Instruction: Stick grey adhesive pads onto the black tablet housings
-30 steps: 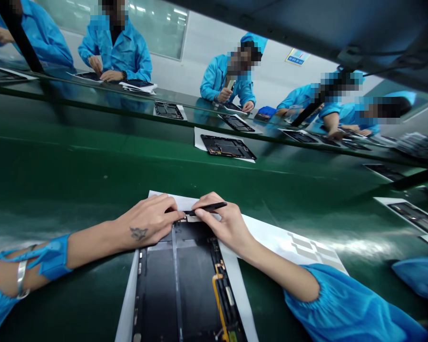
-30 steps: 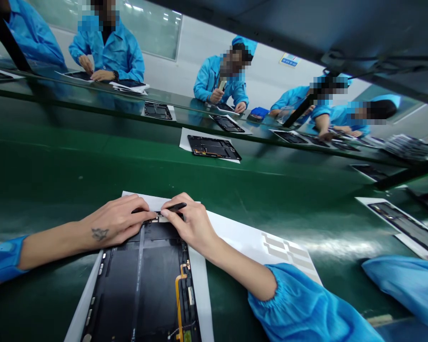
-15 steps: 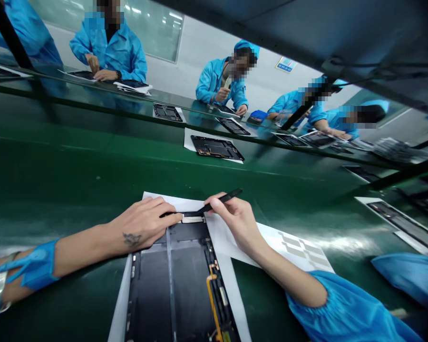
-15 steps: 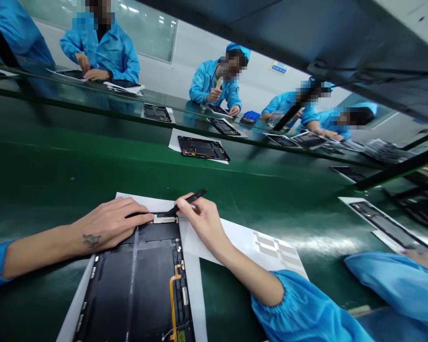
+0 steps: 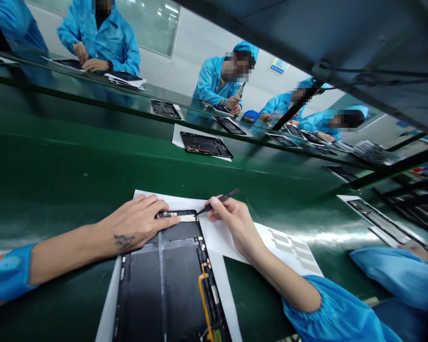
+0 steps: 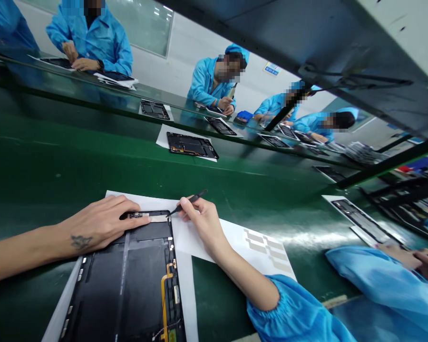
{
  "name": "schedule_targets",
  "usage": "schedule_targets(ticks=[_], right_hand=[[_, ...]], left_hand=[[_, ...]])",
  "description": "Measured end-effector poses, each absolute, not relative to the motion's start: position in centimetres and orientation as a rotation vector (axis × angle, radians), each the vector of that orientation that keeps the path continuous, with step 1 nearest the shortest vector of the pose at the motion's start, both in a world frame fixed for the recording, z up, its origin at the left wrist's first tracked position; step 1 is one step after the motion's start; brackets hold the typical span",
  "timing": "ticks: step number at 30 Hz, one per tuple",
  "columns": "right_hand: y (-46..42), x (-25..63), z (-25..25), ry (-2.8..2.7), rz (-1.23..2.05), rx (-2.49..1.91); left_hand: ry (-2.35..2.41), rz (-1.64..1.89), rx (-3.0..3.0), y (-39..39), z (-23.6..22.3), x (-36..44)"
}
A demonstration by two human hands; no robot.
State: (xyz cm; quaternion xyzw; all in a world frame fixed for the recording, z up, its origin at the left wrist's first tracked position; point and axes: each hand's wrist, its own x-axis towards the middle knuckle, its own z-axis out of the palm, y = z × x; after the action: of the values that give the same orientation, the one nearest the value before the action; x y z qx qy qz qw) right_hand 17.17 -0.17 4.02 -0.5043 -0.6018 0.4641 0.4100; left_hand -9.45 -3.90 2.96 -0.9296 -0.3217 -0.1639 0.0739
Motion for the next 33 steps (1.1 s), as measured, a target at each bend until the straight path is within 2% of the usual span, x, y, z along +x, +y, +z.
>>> schedule_targets(ticks=[26, 33], right_hand=[[-0.3, 16.8, 3.8, -1.602, 1.097, -1.237], [0.1, 17.0, 4.6, -1.624, 0.958, -1.196]], left_hand=[[-0.979, -0.479, -2.863, -3.7, 3.0, -9.5], [-0.908, -0.223, -2.903, -2.9, 5.0, -9.1]])
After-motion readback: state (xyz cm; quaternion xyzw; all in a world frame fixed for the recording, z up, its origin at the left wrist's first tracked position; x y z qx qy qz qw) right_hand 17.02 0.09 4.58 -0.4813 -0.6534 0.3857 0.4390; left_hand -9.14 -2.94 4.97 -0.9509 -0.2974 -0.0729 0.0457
